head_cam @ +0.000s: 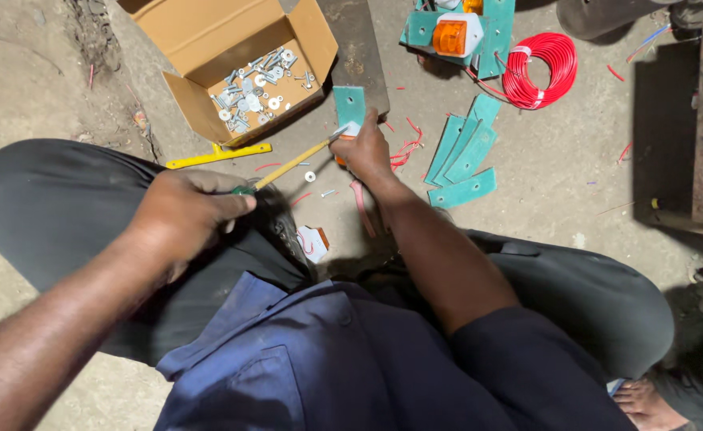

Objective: The person assembles an orange indicator light onto a teal metal bracket using a screwdriver and pliers. They insert screws and washers, tighten them, and trim excess wire from the assembly.

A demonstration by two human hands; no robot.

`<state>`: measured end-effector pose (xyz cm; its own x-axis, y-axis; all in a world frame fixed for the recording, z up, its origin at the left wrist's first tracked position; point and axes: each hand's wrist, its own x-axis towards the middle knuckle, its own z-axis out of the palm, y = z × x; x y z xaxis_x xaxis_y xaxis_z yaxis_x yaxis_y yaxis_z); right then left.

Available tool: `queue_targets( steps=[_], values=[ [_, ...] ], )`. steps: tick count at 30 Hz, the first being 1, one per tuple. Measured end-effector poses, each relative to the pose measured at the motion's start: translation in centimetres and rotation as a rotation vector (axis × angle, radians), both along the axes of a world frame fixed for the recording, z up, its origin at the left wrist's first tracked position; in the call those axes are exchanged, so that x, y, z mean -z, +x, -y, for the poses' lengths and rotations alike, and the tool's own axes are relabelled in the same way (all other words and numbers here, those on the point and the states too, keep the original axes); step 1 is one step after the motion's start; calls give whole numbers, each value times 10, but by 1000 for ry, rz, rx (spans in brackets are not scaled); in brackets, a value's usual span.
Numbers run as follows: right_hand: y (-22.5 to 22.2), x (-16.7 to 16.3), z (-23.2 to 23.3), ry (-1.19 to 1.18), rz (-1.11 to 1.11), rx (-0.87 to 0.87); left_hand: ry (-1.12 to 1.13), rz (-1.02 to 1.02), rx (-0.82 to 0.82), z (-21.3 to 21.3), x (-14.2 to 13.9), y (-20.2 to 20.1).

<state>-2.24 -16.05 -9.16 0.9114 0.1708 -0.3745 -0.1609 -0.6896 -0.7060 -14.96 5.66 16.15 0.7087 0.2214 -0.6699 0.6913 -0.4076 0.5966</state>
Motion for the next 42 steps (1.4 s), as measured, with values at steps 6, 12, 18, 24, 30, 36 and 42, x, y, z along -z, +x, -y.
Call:
queue_targets(
  steps=[6, 12, 18, 24, 30, 36, 42],
  values=[
    [-2, -1, -1, 26, 14, 2, 734, 551, 1088, -11, -27, 7],
    [1, 0, -1, -16, -26, -9, 187, 343, 81, 5, -5, -7],
    [0, 4, -1, 4, -38, 4, 47, 124, -99, -6, 3, 0],
    [1, -5, -3, 12, -41, 32, 768, 480, 1132, -13, -23, 5],
    [2, -12, -2, 4, -75, 10, 285, 408, 211, 9, -20, -3],
    [-1, -3, -4, -25, -32, 20, 107, -130, -47, -1, -14, 8],
    [0, -7, -5, 10, -49, 30, 767, 414, 1075, -18, -16, 6]
  ],
)
